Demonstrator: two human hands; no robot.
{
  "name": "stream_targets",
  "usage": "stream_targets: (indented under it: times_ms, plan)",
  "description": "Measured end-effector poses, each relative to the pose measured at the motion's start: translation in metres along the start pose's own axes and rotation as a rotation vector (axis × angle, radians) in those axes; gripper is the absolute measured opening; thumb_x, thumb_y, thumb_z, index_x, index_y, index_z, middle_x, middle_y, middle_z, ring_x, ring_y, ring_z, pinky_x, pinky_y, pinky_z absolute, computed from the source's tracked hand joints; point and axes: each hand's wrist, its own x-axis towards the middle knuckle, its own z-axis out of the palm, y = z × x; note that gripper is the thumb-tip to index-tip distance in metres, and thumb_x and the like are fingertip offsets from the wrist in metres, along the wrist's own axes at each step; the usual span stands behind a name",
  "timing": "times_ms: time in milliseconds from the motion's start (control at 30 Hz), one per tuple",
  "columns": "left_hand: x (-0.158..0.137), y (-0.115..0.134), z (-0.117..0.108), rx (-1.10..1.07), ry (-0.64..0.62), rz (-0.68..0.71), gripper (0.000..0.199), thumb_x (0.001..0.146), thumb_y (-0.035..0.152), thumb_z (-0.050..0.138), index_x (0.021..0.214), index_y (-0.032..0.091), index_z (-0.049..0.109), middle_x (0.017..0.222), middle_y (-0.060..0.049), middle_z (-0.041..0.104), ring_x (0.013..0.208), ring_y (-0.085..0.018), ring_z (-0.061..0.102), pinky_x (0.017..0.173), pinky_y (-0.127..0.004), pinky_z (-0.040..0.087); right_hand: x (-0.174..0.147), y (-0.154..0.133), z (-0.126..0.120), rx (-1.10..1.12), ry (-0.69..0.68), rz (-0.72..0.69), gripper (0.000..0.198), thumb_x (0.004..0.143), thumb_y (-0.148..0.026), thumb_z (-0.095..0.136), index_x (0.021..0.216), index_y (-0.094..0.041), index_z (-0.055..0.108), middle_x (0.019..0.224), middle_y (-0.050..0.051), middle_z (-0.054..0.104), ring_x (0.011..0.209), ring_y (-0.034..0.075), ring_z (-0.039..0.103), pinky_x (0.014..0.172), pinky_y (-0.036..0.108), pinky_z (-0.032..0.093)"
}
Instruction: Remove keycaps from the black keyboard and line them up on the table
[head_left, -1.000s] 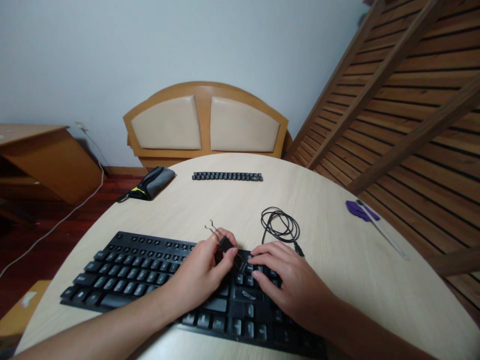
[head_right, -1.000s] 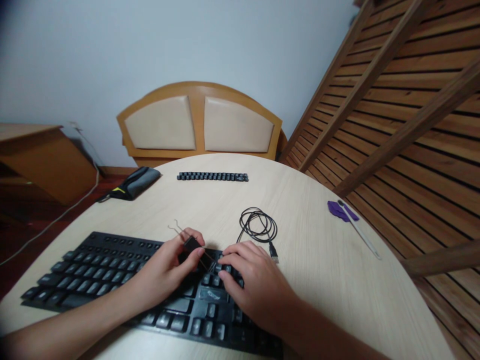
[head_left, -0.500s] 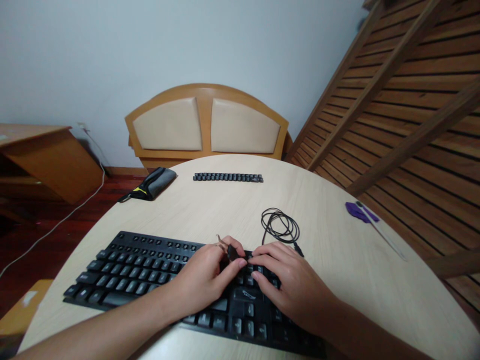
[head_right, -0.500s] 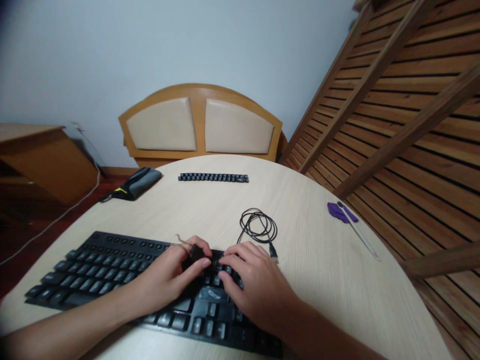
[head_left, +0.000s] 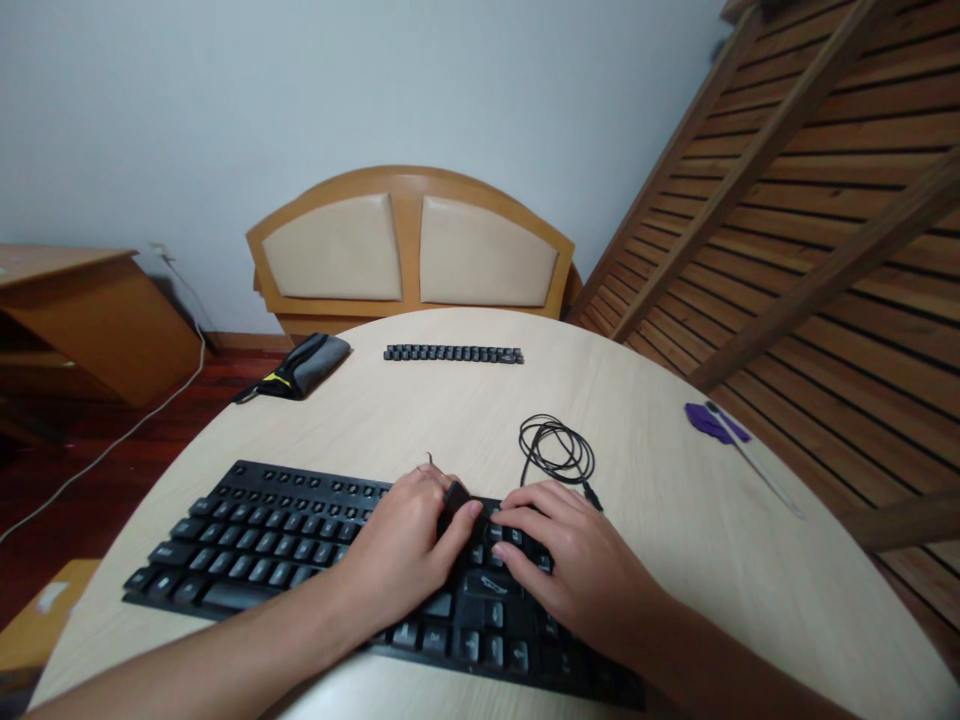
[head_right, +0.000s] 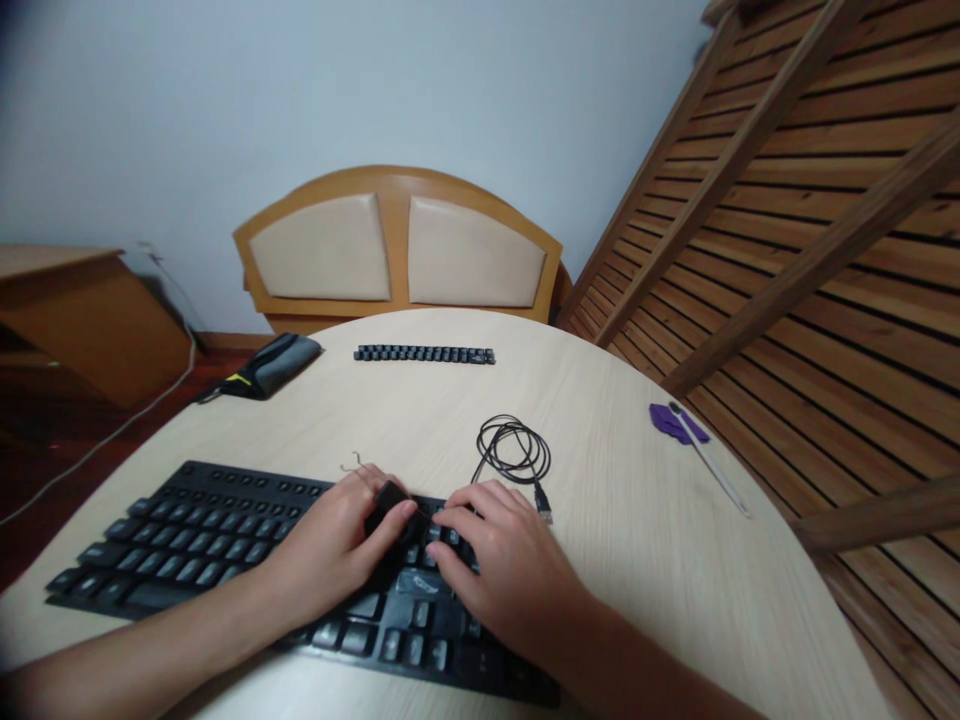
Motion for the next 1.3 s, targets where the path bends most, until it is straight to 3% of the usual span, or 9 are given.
stream_targets:
  times_ms: [133,533,900,1300]
  plan:
    - [0.000,0.000,0.000,0.068,-0.034,0.026,0.029,0.096,0.030,0.043,0.078,0.016,0.062,0.080,-0.008,0.064,0.084,-0.026,0.058,0.080,-0.042,0.044,0.001,0.000,0.003,0.035,0.027,-0.010,0.017,0.085,-0.021,0.064,0.101,-0.020,0.070,0.101,0.006,0.065,0.098,0.023,0.056,0.089,0.039,0.046]
    - [0.005,0.001,-0.003,-0.270,-0.157,-0.044,0.042,0.100,0.034,0.040,0.070,0.018,0.065,0.077,-0.003,0.068,0.078,-0.018,0.063,0.077,-0.029,0.043,0.004,0.002,0.007,0.169,0.025,0.044,0.010,0.087,-0.016,0.064,0.095,-0.018,0.070,0.096,0.005,0.067,0.093,0.019,0.061,0.085,0.033,0.049]
    - [0.004,0.002,-0.004,-0.323,-0.153,-0.080,0.045,0.099,0.035,0.040,0.069,0.017,0.067,0.078,-0.004,0.070,0.079,-0.017,0.065,0.078,-0.027,0.045,0.001,0.000,0.011,0.147,0.055,0.015,0.010,0.089,-0.014,0.060,0.093,-0.016,0.069,0.096,0.007,0.068,0.093,0.021,0.063,0.084,0.035,0.052]
    - [0.006,-0.002,-0.003,-0.393,-0.093,-0.146,0.042,0.099,0.041,0.040,0.079,0.017,0.068,0.070,-0.003,0.069,0.068,-0.017,0.063,0.067,-0.027,0.047,-0.001,0.001,0.009,0.181,0.136,-0.004,0.011,0.090,-0.017,0.060,0.097,-0.018,0.068,0.099,0.006,0.071,0.094,0.019,0.066,0.086,0.032,0.053]
